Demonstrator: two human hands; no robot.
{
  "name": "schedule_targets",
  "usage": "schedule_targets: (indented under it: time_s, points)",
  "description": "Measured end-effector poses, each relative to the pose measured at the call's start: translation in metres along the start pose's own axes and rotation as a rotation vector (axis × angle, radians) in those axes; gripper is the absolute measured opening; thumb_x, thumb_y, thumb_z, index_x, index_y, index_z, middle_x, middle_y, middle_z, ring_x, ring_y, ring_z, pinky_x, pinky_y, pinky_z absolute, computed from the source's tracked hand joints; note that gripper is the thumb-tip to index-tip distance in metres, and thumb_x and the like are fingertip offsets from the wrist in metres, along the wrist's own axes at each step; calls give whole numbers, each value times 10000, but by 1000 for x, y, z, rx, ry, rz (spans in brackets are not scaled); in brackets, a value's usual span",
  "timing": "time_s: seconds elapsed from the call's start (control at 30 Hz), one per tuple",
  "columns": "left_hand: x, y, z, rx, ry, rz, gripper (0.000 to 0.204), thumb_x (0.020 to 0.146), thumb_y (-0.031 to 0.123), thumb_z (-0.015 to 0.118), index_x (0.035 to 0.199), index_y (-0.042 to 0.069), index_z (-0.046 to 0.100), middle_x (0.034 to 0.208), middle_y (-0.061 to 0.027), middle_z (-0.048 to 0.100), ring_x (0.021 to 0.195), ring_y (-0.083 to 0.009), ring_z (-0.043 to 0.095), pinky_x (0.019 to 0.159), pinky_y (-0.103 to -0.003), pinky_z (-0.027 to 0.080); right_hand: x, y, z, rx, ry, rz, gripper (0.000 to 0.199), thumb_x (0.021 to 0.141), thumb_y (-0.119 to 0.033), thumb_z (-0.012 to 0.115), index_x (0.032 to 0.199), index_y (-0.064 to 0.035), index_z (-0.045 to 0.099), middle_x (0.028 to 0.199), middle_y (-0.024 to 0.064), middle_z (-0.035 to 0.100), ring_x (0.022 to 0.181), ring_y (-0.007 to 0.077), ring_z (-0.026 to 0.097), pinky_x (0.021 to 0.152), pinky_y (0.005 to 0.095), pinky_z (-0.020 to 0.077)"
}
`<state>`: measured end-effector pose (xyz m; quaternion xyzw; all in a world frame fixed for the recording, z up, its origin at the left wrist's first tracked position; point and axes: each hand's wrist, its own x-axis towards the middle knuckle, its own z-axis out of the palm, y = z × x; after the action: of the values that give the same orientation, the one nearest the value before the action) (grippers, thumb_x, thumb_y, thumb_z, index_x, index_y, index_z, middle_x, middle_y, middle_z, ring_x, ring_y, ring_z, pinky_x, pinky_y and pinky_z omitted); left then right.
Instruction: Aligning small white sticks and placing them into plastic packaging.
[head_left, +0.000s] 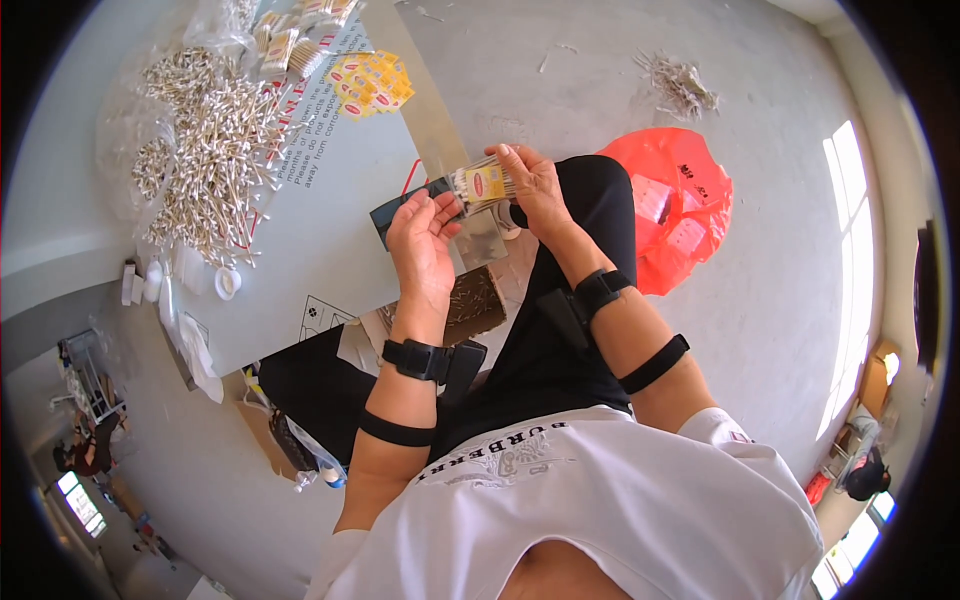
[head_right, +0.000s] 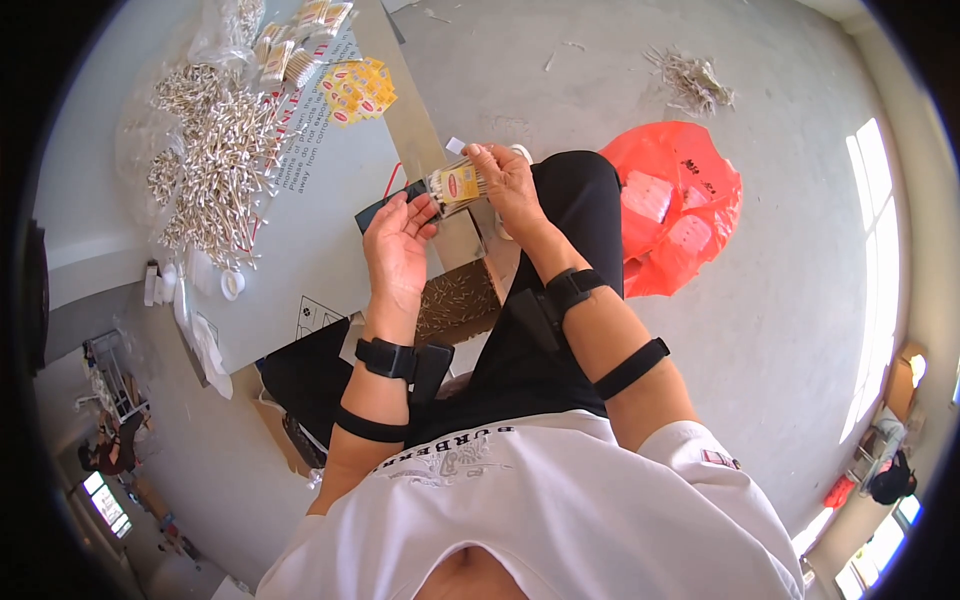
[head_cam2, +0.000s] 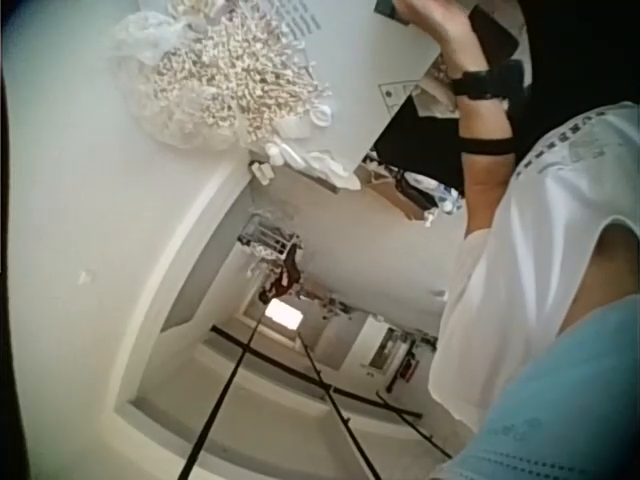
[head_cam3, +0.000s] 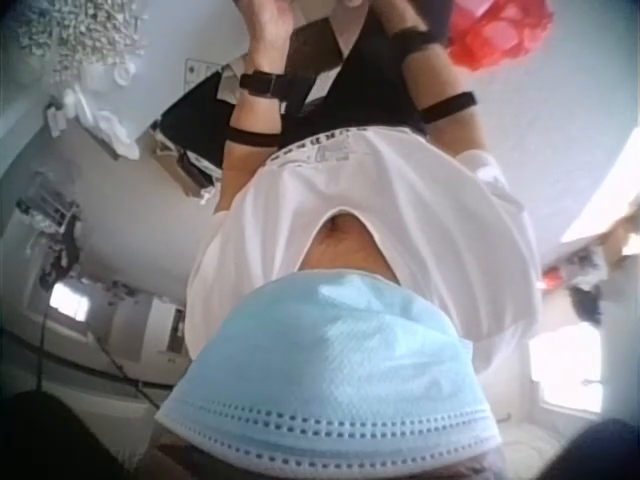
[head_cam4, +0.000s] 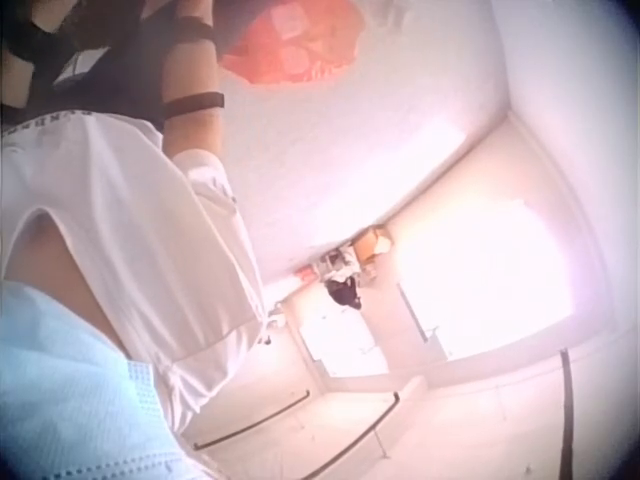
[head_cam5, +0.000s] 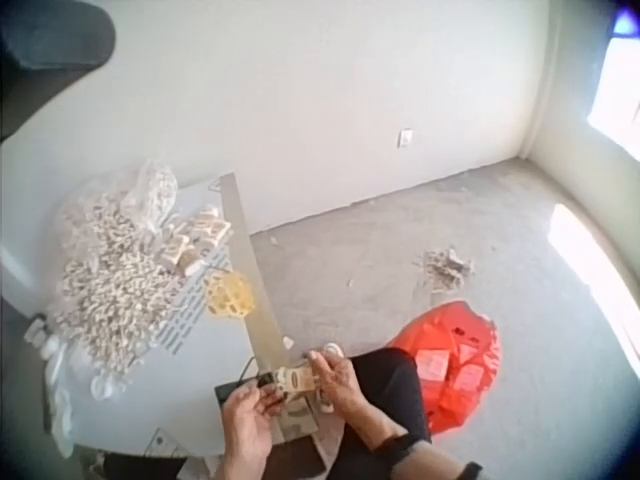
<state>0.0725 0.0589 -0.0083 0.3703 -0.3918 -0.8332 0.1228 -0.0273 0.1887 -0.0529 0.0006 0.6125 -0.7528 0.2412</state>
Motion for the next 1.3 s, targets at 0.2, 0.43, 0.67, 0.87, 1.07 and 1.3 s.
schedule_targets:
  time_s: [0.2,0.43,0.67,0.87,1.07,1.3]
  points:
    - [2,-1,7,186,-22,36,417,952,62,516,1318,-107,405,1116,-197,624,916,-211,637,800,-334,527,-2,-2,8,-45,20,13,346,979,-358,579,994,-30,687,819,-1,614,735,81,531,660,267,448]
    - [-6,-8,5,14,-76,106,445,964,55,500,1355,-109,368,1201,-242,585,1021,-237,613,909,-339,506,-10,-20,2,290,107,201,303,930,-354,652,933,-53,679,791,-11,617,680,58,530,561,237,395]
    - [-2,-2,5,62,-149,6,484,977,116,483,1380,-103,327,1276,-268,530,1105,-286,586,969,-393,475,-10,-20,9,30,88,136,246,874,-254,732,913,-23,658,785,10,635,703,69,557,610,245,451]
    - [-1,2,10,98,-167,-1,484,978,105,502,1384,-101,339,1210,-233,582,1040,-238,609,909,-357,501,-8,-20,2,-390,220,-187,380,773,-274,778,1041,-36,653,1035,82,629,965,199,572,830,348,441]
    - [3,6,3,-46,-115,-43,469,988,121,478,1381,-84,325,1187,-243,594,1012,-262,624,845,-363,516,-9,-56,-1,-1239,-201,-849,548,572,-141,738,1113,-100,657,1153,22,582,1176,244,478,995,443,301]
    - [13,7,4,-63,-176,-109,417,999,224,492,1337,1,393,1224,-221,589,1071,-290,602,894,-404,486,9,-51,3,-1239,-448,-821,451,558,-152,767,995,-93,674,1033,29,593,1058,231,513,905,393,353]
